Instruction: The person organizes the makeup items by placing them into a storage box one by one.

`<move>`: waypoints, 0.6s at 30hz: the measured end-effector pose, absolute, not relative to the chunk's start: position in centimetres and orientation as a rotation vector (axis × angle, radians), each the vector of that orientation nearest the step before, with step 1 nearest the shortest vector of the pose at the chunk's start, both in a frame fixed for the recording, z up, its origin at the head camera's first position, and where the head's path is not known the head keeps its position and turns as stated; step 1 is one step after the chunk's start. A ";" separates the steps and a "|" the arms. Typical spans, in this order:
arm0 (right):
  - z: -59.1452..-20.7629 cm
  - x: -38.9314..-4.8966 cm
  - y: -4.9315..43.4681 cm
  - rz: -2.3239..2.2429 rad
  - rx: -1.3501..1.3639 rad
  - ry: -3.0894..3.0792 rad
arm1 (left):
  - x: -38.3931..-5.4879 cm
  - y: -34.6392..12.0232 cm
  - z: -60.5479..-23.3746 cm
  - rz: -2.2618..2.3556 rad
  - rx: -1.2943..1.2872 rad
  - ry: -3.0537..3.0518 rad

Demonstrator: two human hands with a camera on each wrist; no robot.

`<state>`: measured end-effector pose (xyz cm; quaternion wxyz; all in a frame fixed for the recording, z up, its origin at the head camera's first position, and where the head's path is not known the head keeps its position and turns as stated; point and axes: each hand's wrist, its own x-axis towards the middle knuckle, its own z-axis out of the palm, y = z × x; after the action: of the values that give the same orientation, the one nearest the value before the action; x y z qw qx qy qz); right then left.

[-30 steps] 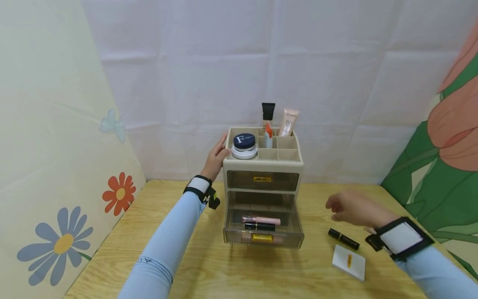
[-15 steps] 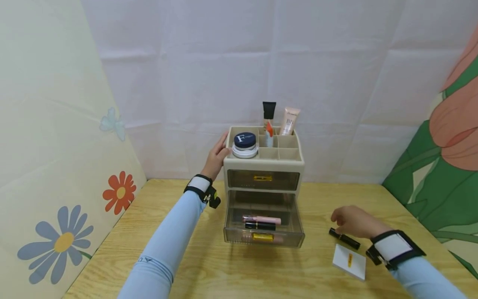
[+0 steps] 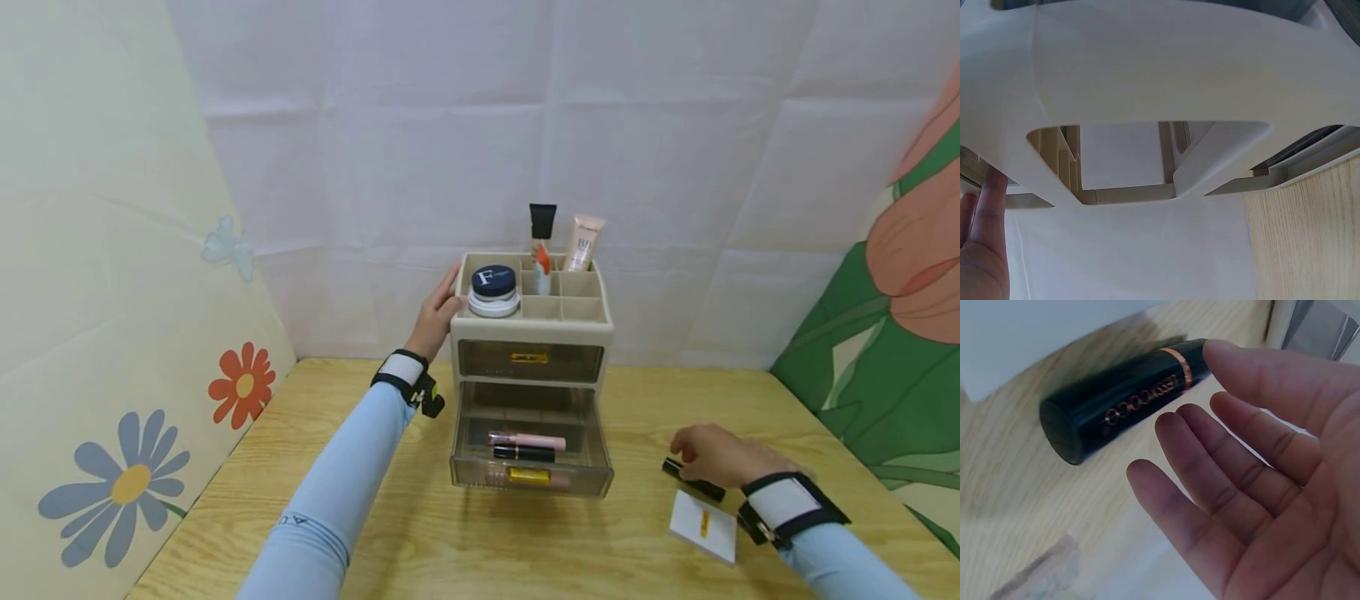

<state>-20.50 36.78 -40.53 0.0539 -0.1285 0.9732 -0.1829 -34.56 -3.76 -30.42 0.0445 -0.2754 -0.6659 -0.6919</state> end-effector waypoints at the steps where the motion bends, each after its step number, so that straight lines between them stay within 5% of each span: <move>1: -40.7 -20.5 36.8 -0.559 -0.392 2.961 | -34.6 -3.8 -30.4 -2.105 -0.841 -2.036; 18: -42.1 -20.8 37.0 -0.548 -0.421 2.985 | -32.4 -3.9 -28.8 -2.114 -0.830 -2.063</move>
<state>-20.80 37.02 -42.12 0.0389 -0.1374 0.9735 -0.1786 -32.44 -3.93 -28.85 0.0367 -0.2703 -0.6718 -0.6887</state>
